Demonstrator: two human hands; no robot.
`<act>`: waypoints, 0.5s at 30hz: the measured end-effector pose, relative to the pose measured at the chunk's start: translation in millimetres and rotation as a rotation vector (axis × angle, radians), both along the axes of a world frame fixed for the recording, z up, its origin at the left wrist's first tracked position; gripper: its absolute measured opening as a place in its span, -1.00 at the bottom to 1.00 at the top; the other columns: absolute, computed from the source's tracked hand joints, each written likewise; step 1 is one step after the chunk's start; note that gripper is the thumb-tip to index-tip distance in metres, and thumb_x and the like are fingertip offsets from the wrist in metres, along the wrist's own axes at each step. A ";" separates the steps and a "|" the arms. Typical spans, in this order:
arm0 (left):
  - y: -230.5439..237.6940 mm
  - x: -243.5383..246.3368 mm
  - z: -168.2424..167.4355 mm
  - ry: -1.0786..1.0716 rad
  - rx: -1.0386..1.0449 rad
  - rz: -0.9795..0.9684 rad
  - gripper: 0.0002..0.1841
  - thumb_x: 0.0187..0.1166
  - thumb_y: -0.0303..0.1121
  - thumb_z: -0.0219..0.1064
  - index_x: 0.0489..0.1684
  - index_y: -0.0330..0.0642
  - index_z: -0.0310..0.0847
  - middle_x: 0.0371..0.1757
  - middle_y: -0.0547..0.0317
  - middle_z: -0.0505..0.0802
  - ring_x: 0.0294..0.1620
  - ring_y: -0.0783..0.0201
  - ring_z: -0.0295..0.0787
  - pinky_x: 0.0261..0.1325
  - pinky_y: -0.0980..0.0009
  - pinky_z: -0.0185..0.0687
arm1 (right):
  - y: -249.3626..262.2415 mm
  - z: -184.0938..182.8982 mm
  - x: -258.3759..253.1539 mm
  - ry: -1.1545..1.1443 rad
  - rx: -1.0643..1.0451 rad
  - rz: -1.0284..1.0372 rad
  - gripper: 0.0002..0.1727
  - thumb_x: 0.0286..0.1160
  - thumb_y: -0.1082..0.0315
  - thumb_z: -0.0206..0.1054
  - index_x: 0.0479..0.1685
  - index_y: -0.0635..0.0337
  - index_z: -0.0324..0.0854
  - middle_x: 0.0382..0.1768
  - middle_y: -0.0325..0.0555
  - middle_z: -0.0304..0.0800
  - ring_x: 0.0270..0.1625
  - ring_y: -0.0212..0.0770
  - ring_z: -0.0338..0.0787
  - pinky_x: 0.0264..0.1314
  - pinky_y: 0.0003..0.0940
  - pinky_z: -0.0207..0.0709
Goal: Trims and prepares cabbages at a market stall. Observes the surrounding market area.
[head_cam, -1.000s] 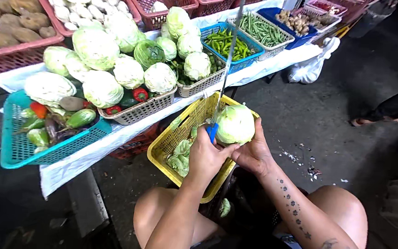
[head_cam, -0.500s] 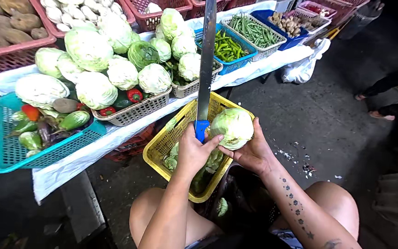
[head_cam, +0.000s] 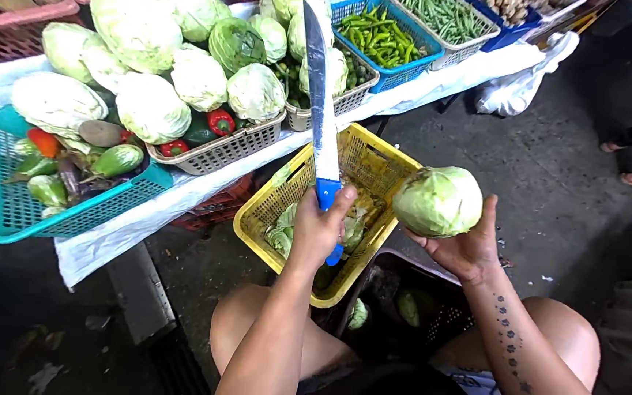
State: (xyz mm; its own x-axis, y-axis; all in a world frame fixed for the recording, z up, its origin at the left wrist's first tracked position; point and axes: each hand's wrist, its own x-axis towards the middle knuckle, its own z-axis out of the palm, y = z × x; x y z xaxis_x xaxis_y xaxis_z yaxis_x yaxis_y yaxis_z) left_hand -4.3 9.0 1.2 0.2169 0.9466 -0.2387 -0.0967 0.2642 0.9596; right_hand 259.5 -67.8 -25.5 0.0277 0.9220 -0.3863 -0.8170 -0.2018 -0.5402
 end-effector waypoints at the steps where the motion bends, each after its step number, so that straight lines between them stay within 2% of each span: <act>1: 0.2 2.4 -2.2 0.063 -0.001 -0.006 -0.48 0.56 0.13 0.40 0.13 -0.15 0.54 -0.52 0.15 0.69 -0.66 0.27 0.65 -0.56 0.37 0.72 | -4.2 -10.0 10.5 -0.026 -0.024 -0.020 0.19 0.14 -0.76 0.03 0.71 -0.08 0.24 0.52 0.24 0.52 0.41 0.27 0.68 0.29 0.25 0.68; 3: 3.4 10.1 -5.8 0.170 0.009 -0.032 -0.49 0.51 0.10 0.48 0.13 -0.13 0.57 -0.50 0.15 0.74 -0.64 0.27 0.68 -0.53 0.33 0.73 | -12.6 -28.7 29.8 -0.095 -0.101 -0.069 0.23 0.11 -0.80 -0.04 0.71 -0.05 0.21 0.51 0.25 0.52 0.38 0.25 0.69 0.24 0.24 0.70; 5: 11.7 14.5 -6.8 0.295 0.023 -0.109 -0.48 0.49 0.09 0.51 0.12 -0.16 0.58 -0.48 0.17 0.76 -0.62 0.29 0.70 -0.48 0.30 0.76 | -18.5 -45.5 44.3 -0.132 -0.163 -0.074 0.28 0.01 -0.81 0.06 0.68 -0.01 0.25 0.47 0.24 0.56 0.34 0.23 0.73 0.19 0.22 0.73; 7: 25.5 14.3 -2.8 0.455 -0.027 -0.272 -0.41 0.46 0.21 0.49 0.08 -0.16 0.60 -0.41 0.13 0.77 -0.51 0.25 0.74 -0.34 0.19 0.78 | -23.1 -59.7 53.6 -0.167 -0.208 -0.032 0.32 -0.18 -0.79 0.25 0.63 -0.01 0.33 0.42 0.18 0.62 0.29 0.18 0.77 0.15 0.17 0.75; 8: 34.7 13.4 -2.4 0.487 -0.044 -0.376 -0.38 0.47 0.24 0.45 0.09 -0.18 0.60 -0.38 0.11 0.79 -0.46 0.24 0.77 -0.29 0.18 0.81 | -24.3 -66.6 55.2 -0.179 -0.239 -0.018 0.33 -0.24 -0.80 0.27 0.60 -0.01 0.36 0.37 0.16 0.67 0.24 0.16 0.80 0.10 0.14 0.78; 11: 47.6 15.2 -15.1 0.415 -0.093 -0.593 -0.39 0.54 0.23 0.37 0.07 -0.22 0.54 -0.45 0.10 0.77 -0.54 0.27 0.75 -0.39 0.32 0.76 | -43.1 -78.1 45.2 -0.139 -0.377 -0.011 0.33 -0.19 -0.87 0.09 0.57 -0.01 0.36 0.28 0.17 0.72 0.10 0.14 0.85 -0.06 0.10 0.81; 12: 50.5 17.8 -19.8 0.416 -0.113 -0.624 -0.39 0.55 0.23 0.36 0.06 -0.23 0.54 -0.46 0.09 0.76 -0.56 0.27 0.73 -0.40 0.32 0.75 | -48.8 -80.8 39.4 -0.105 -0.410 -0.006 0.32 -0.18 -0.85 0.13 0.56 0.01 0.38 0.26 0.19 0.74 0.08 0.15 0.86 -0.07 0.09 0.81; 15: 54.1 26.0 -30.0 0.518 -0.181 -0.676 -0.31 0.52 0.30 0.34 0.10 -0.27 0.56 -0.43 0.05 0.77 -0.47 0.20 0.76 -0.28 0.22 0.77 | -73.3 -86.7 24.3 -0.101 -0.490 0.051 0.32 -0.10 -0.84 0.11 0.60 0.05 0.32 0.27 0.18 0.74 0.11 0.12 0.86 0.00 0.08 0.81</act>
State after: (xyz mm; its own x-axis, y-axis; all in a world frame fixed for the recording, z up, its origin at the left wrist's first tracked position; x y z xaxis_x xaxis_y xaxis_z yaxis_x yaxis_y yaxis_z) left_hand 21.7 63.1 -28.7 0.5411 0.5918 -0.5974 0.5730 0.2605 0.7770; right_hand 283.8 -141.1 -112.2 0.0469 0.6341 -0.7718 -0.7480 -0.4898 -0.4479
